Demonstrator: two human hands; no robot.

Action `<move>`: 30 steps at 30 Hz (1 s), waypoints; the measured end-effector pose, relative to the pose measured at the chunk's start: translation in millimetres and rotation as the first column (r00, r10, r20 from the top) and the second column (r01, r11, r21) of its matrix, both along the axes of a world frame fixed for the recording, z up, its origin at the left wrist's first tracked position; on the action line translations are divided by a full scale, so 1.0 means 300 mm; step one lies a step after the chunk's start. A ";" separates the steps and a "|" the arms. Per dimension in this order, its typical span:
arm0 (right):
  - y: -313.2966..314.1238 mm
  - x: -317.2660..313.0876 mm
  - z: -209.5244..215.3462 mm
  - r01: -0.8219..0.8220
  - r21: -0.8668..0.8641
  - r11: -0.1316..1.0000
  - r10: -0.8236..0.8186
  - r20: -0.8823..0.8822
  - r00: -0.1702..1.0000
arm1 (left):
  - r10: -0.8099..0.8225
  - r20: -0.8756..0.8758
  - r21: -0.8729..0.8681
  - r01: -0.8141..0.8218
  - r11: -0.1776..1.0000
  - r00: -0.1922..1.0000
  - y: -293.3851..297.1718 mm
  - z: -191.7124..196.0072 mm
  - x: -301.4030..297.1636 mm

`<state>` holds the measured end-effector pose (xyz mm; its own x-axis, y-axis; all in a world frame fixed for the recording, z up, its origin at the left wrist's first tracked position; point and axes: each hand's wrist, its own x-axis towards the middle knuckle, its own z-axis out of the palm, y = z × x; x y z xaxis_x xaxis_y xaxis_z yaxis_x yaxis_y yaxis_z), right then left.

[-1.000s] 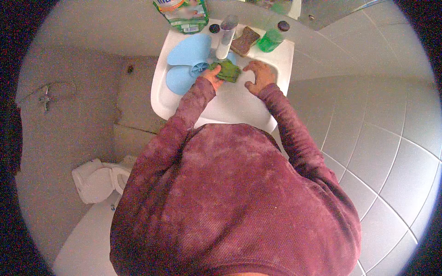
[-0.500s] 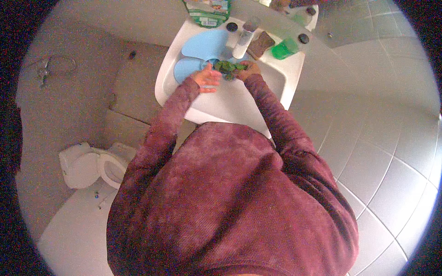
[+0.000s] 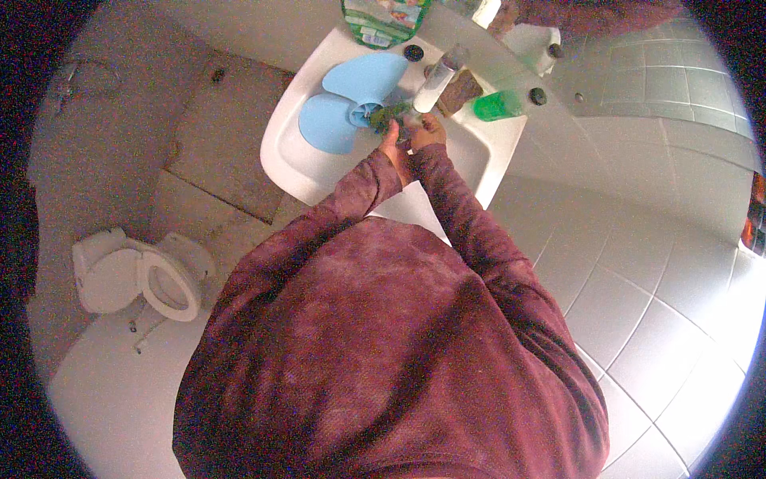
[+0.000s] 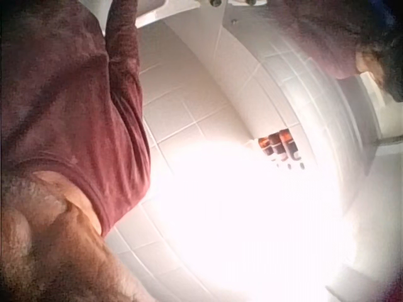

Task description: The person washes a green cloth in a bathroom sink, then carries a blue fan blade and the cloth to a tiled room. They sit on the floor and wipe the fan's cage, motor housing, and base with the cloth. After cleaning, they stand, walk to a window, and hang the cloth to dry.

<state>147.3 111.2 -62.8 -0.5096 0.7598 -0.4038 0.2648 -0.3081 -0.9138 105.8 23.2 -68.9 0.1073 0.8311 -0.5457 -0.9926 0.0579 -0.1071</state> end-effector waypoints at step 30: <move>0.116 0.100 0.238 -0.823 0.561 -0.091 0.584 0.699 0.413 | -0.791 -0.584 -0.438 0.751 0.494 0.180 -0.078 0.249 -0.213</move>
<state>177.2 146.1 8.5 -0.9932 -0.0404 -0.1090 0.0057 0.9199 -0.3922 41.9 -0.2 5.9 0.2961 0.5222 -0.7997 -0.2033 0.8526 0.4815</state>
